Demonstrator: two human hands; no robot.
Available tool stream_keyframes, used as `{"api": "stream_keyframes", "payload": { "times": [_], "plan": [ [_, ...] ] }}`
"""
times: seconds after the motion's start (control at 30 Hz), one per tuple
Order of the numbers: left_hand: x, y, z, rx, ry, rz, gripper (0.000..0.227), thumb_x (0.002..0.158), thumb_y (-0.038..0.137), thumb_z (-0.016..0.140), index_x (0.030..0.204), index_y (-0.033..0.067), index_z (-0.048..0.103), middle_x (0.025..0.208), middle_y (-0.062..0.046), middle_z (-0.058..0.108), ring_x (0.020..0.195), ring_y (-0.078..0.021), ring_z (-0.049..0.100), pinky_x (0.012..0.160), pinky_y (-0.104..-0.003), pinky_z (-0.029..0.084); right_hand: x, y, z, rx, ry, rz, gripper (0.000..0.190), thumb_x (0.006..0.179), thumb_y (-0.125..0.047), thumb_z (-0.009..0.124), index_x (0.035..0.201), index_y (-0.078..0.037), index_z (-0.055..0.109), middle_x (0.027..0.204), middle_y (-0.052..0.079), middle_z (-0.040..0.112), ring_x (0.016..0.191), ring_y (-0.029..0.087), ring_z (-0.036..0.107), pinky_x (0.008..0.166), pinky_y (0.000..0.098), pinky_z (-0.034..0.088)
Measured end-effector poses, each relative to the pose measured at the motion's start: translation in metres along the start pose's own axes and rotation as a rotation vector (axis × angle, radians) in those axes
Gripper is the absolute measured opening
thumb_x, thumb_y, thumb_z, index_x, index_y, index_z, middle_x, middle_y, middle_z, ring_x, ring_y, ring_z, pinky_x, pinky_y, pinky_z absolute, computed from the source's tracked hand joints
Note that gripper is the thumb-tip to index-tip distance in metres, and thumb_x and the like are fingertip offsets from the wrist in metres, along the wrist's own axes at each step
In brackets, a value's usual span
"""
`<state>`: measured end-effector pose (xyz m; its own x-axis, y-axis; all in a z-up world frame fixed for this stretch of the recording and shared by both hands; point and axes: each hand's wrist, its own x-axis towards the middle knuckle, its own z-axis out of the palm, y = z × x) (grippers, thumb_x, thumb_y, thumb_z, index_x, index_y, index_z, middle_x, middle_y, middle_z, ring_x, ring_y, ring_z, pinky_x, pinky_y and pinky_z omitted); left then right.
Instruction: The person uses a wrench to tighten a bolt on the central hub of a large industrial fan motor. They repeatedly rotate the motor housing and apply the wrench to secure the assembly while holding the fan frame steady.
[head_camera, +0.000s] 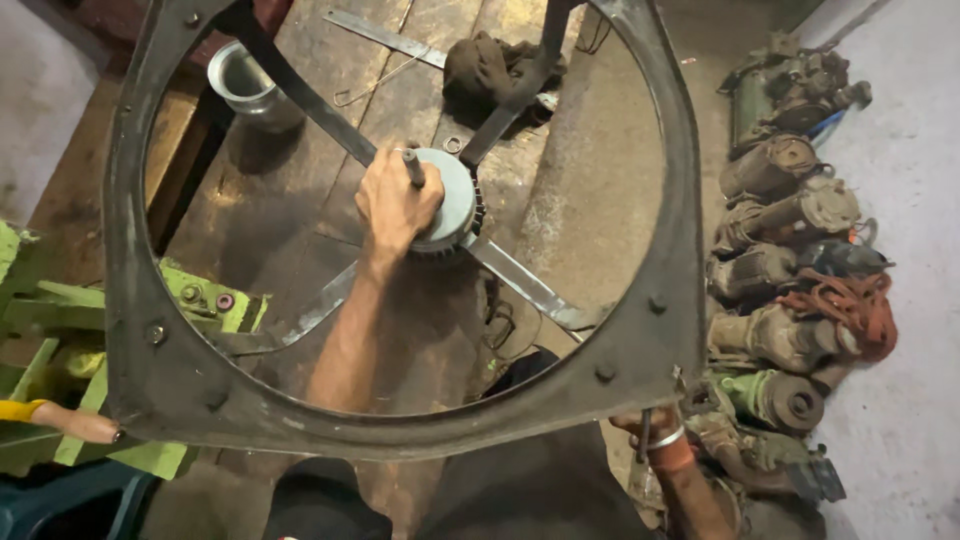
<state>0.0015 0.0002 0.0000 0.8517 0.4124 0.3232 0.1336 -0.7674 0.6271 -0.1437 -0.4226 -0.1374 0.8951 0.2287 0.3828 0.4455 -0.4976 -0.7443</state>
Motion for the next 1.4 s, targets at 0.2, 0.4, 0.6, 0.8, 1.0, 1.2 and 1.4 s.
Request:
{"api": "stream_keyframes", "payload": {
  "times": [0.2, 0.4, 0.6, 0.8, 1.0, 1.2, 1.4],
  "plan": [
    [0.002, -0.002, 0.008, 0.025, 0.050, -0.008, 0.039, 0.086, 0.028, 0.061, 0.116, 0.0058, 0.072, 0.111, -0.021, 0.070, 0.099, -0.0452, 0.067, 0.087, -0.054, 0.052, -0.042, 0.052, -0.007, 0.600, 0.061, 0.581, 0.012, 0.075, -0.007, 0.077, 0.086, -0.005, 0.072, 0.075, 0.009, 0.069, 0.062, 0.025, 0.068, 0.060, 0.0363, 0.053],
    [0.003, -0.004, 0.008, 0.023, 0.010, -0.026, 0.039, 0.086, 0.027, 0.062, 0.118, 0.0060, 0.073, 0.107, -0.021, 0.069, 0.098, -0.0444, 0.067, 0.085, -0.054, 0.052, -0.069, 0.061, -0.017, 0.699, 0.106, 0.721, 0.011, 0.076, -0.007, 0.077, 0.086, -0.005, 0.072, 0.075, 0.009, 0.069, 0.062, 0.025, 0.068, 0.061, 0.0360, 0.052],
    [0.004, -0.012, 0.011, 0.020, 0.032, 0.029, 0.038, 0.087, 0.026, 0.065, 0.116, 0.0038, 0.073, 0.107, -0.020, 0.069, 0.099, -0.0431, 0.067, 0.085, -0.052, 0.053, -0.078, 0.048, -0.022, 0.680, 0.128, 0.775, 0.011, 0.078, -0.008, 0.076, 0.087, -0.004, 0.071, 0.075, 0.009, 0.069, 0.063, 0.025, 0.068, 0.061, 0.0358, 0.052],
    [0.006, -0.016, 0.016, 0.002, 0.081, 0.094, 0.040, 0.086, 0.029, 0.068, 0.114, 0.0008, 0.072, 0.106, -0.021, 0.068, 0.096, -0.0421, 0.068, 0.081, -0.051, 0.055, -0.046, 0.057, -0.014, 0.635, 0.122, 0.717, 0.010, 0.080, -0.008, 0.076, 0.087, -0.004, 0.071, 0.075, 0.010, 0.069, 0.063, 0.025, 0.068, 0.062, 0.0356, 0.052],
    [0.005, -0.019, 0.015, 0.022, 0.024, -0.028, 0.031, 0.087, 0.031, 0.070, 0.094, 0.0009, 0.072, 0.102, -0.019, 0.071, 0.093, -0.0441, 0.068, 0.082, -0.053, 0.055, -0.032, 0.038, -0.004, 0.477, 0.086, 0.565, 0.010, 0.081, -0.009, 0.076, 0.088, -0.003, 0.070, 0.075, 0.010, 0.069, 0.064, 0.025, 0.068, 0.062, 0.0354, 0.052],
    [-0.035, -0.016, 0.003, -0.298, 0.210, 0.161, 0.059, 0.092, 0.037, 0.079, 0.138, 0.0061, 0.057, 0.132, -0.020, 0.066, 0.119, -0.0396, 0.068, 0.104, -0.048, 0.057, -0.023, 0.003, 0.009, 0.156, 0.055, 0.274, 0.010, 0.083, -0.009, 0.075, 0.088, -0.002, 0.070, 0.075, 0.010, 0.069, 0.064, 0.025, 0.068, 0.062, 0.0352, 0.052],
    [-0.098, -0.023, 0.001, -0.041, -0.055, 0.407, 0.117, 0.061, 0.037, 0.091, 0.158, 0.0125, 0.028, 0.163, -0.028, 0.019, 0.153, -0.0439, 0.018, 0.121, -0.074, 0.006, -0.024, -0.022, 0.009, -0.074, 0.096, 0.103, 0.010, 0.085, -0.010, 0.075, 0.089, -0.002, 0.069, 0.076, 0.010, 0.069, 0.065, 0.025, 0.068, 0.063, 0.0350, 0.051]
  ]
}}
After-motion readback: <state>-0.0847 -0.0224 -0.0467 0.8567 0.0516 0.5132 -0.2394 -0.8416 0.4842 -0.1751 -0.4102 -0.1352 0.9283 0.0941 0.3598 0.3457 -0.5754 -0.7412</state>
